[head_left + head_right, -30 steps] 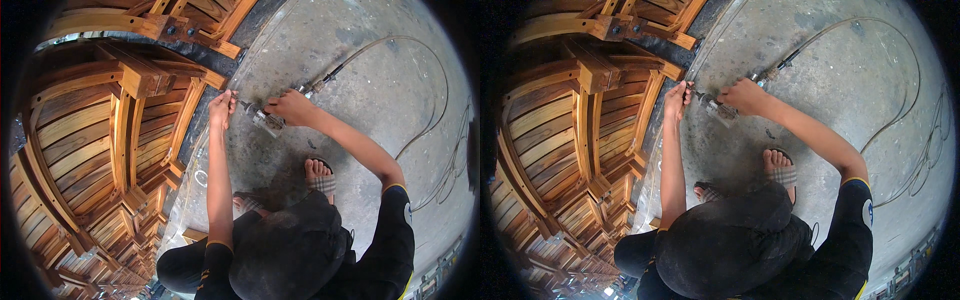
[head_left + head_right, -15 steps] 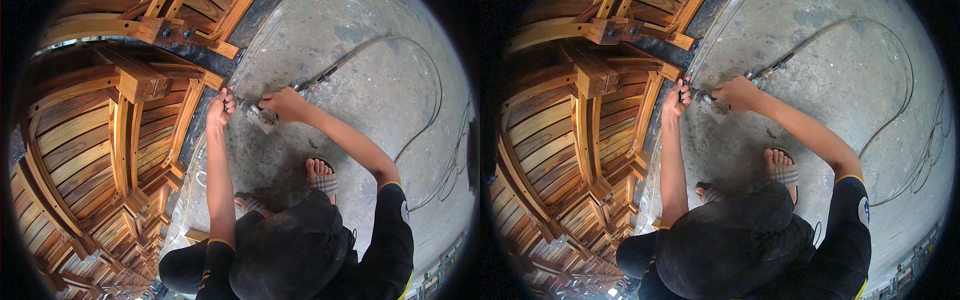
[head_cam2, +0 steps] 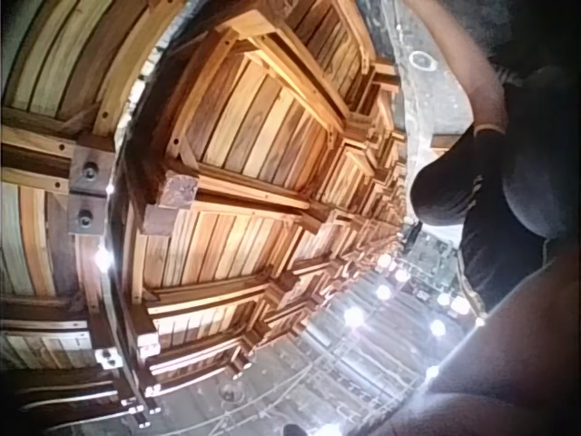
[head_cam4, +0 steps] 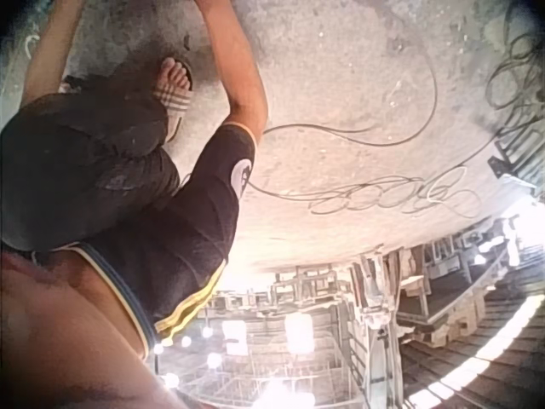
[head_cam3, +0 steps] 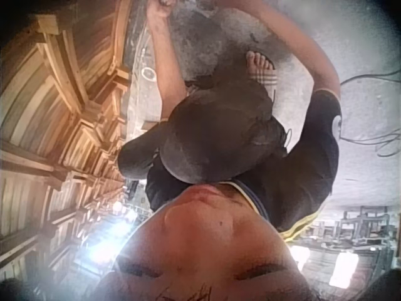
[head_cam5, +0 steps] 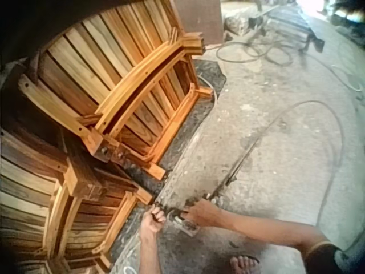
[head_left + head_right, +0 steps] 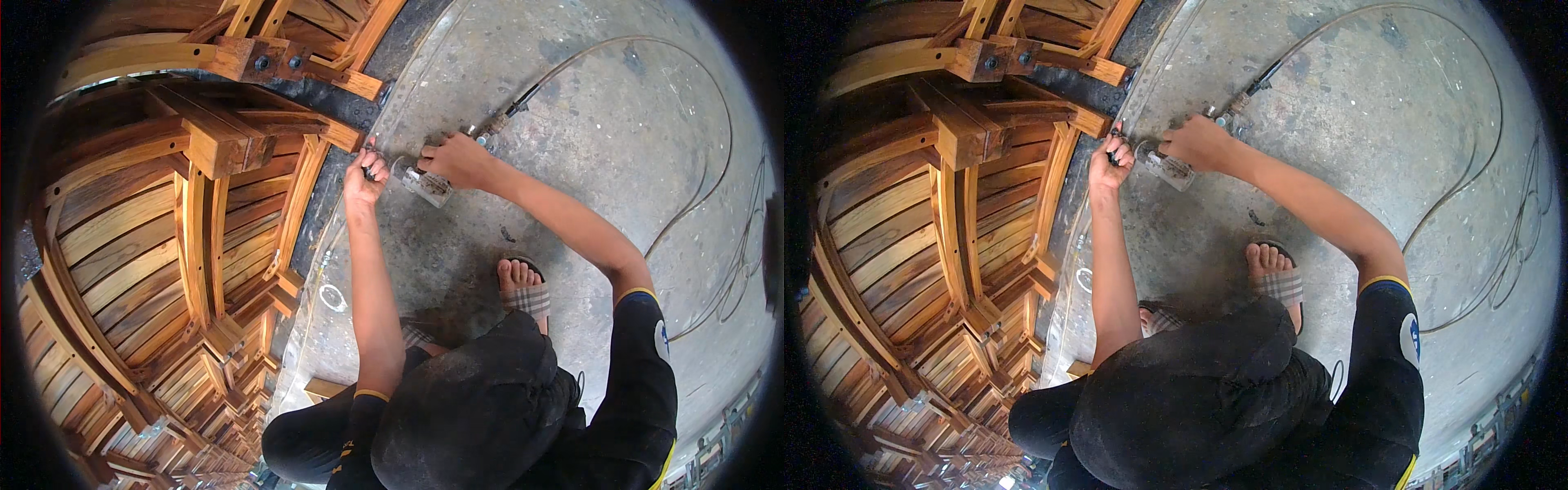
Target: Assembling wooden chair frames using a pneumatic screwdriver and screws in a factory setting.
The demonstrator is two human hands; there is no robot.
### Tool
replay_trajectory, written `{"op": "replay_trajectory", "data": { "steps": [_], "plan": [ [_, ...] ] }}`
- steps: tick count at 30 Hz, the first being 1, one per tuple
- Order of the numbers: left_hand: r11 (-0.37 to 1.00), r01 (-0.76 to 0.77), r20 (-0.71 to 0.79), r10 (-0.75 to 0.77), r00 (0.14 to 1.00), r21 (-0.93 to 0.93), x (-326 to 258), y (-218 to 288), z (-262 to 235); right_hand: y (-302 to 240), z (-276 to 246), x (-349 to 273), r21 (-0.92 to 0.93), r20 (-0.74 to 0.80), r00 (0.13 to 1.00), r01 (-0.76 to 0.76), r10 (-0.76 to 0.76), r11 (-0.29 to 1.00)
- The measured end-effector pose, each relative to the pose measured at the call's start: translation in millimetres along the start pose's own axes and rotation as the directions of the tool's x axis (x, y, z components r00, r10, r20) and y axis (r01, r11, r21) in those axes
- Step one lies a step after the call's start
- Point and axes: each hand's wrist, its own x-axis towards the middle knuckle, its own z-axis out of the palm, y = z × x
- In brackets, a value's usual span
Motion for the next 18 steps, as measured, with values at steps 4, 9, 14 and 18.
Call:
{"op": "replay_trajectory", "data": {
  "steps": [4,9,14,18],
  "plan": [
    [0.994,-0.02,0.049,0.025,0.998,-0.108,0.8,-1.3,0.4,5.8,1.6,4.6,-0.087,0.003,0.999,0.035,-0.035,0.996],
    [0.995,-0.025,0.03,0.028,0.999,-0.101,1.4,0.2,2.3,8.6,1.7,5.6,-0.123,0.012,0.998,0.063,-0.061,0.99],
    [0.992,-0.035,0.011,0.036,0.999,-0.121,5.9,0.8,-1.3,9.5,4.9,7.6,-0.145,0.016,0.999,0.043,-0.041,0.989],
    [0.991,-0.02,0.028,0.024,0.999,-0.135,7.2,2.7,-2.7,9.3,0.2,10.0,-0.14,0.066,0.998,0.031,-0.022,0.99]
  ]
}}
